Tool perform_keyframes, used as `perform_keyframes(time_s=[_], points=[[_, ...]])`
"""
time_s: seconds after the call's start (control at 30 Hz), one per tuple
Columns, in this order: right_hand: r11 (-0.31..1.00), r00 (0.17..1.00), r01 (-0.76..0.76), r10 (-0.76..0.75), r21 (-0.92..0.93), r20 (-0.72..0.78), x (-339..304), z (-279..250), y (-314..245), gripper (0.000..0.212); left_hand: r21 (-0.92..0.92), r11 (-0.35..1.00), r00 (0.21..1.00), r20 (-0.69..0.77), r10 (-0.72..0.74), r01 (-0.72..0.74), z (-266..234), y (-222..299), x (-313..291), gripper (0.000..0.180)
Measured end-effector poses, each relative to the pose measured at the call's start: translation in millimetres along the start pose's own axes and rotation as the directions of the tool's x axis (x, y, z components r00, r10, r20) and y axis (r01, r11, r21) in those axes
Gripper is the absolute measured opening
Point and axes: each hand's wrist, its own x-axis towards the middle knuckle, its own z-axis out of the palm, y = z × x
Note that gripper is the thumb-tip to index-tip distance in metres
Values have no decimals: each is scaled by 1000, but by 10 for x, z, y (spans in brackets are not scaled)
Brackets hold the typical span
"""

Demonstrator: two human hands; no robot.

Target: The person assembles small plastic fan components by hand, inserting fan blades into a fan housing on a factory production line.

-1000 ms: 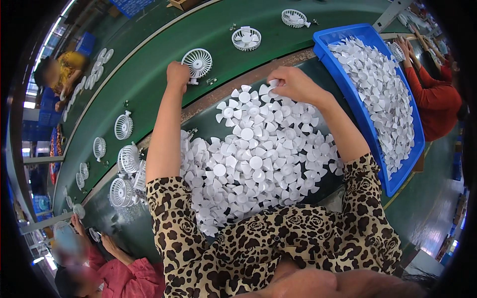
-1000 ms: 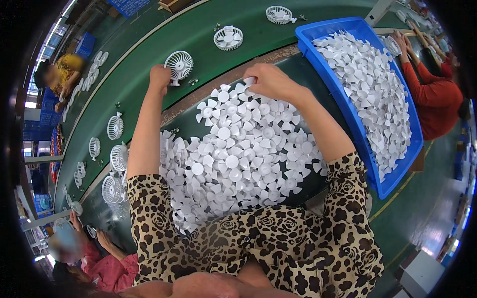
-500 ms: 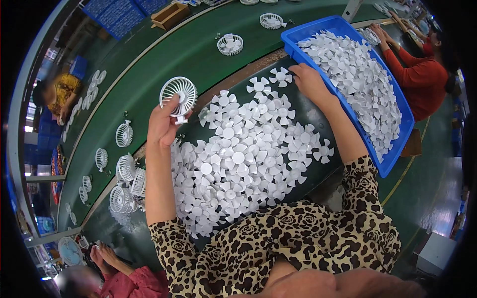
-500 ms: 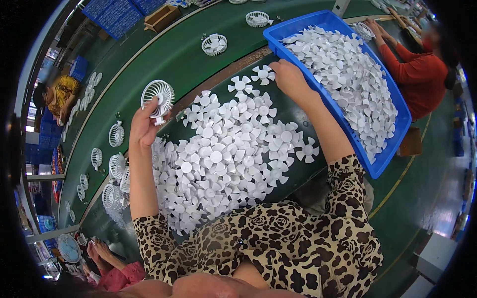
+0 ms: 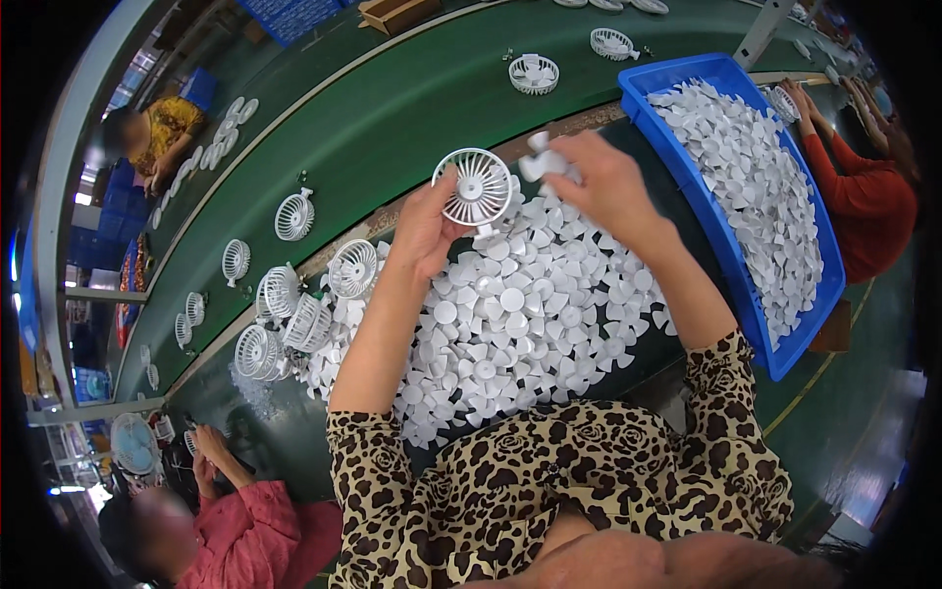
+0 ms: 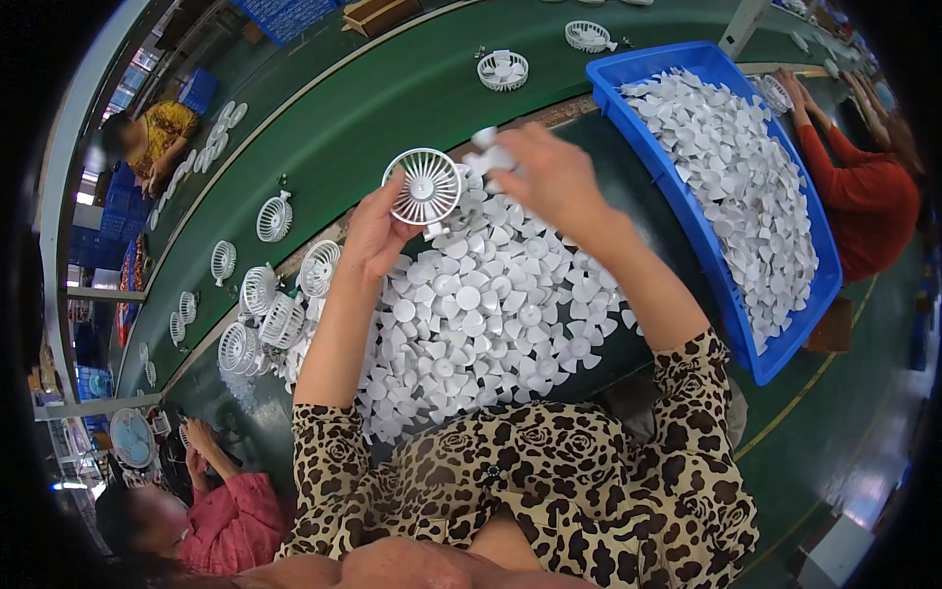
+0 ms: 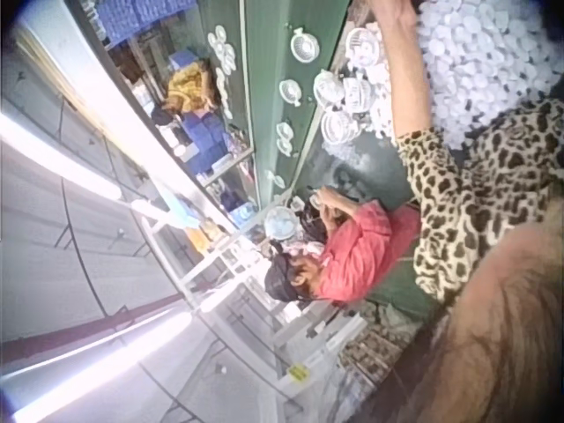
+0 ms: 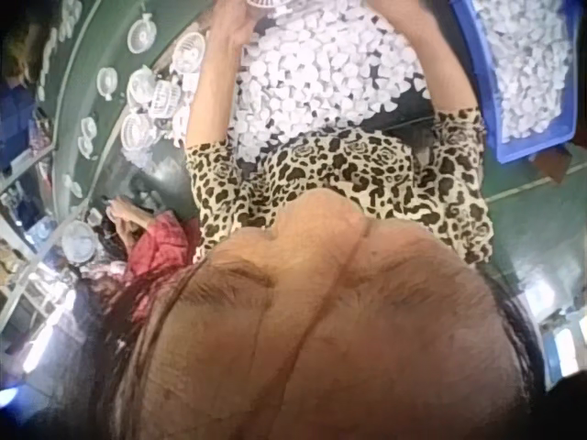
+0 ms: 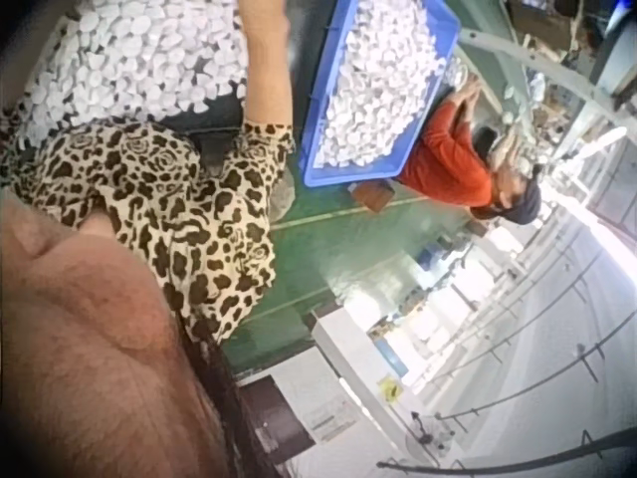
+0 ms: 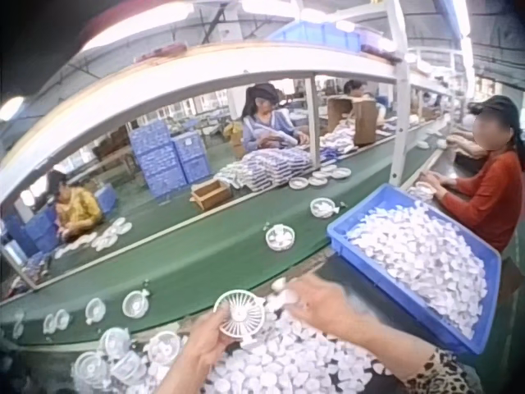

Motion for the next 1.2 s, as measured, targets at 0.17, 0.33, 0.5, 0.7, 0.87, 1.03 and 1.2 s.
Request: perform_keyframes(time_s=[0.17, 0.33, 0.5, 0.7, 0.87, 1.03, 1.2], points=[[979, 979, 194, -189, -65, 72, 4, 263, -413, 27, 42, 999, 1000, 23, 9, -9, 167, -88, -106, 39], [981, 979, 188, -184, -45, 85, -8, 428, -443, 24, 84, 992, 995, 15, 96, -97, 252, -175, -201, 27], [974, 969, 225, -223, 11, -106, -51, 399, -489, 44, 200, 958, 974, -56, 219, -204, 49, -194, -239, 19], [677, 823, -504, 188, 537, 536, 51, 437, -244, 32, 525, 765, 903, 15, 429, -372, 69, -201, -212, 24], [550, 808, -569, 235, 612, 540, 213, 686, -11, 26, 786, 521, 879, 58, 473, -332, 33, -108, 217, 28], [526, 767, -641, 443, 559, 464, 817, 983, 588, 27, 863, 453, 851, -54, 523, -224, -397, 370, 762, 44], [845, 873, -476, 421, 244, 244, 768, 579, 1120, 25, 971, 214, 683, -226, 695, 104, -1667, 870, 974, 42]])
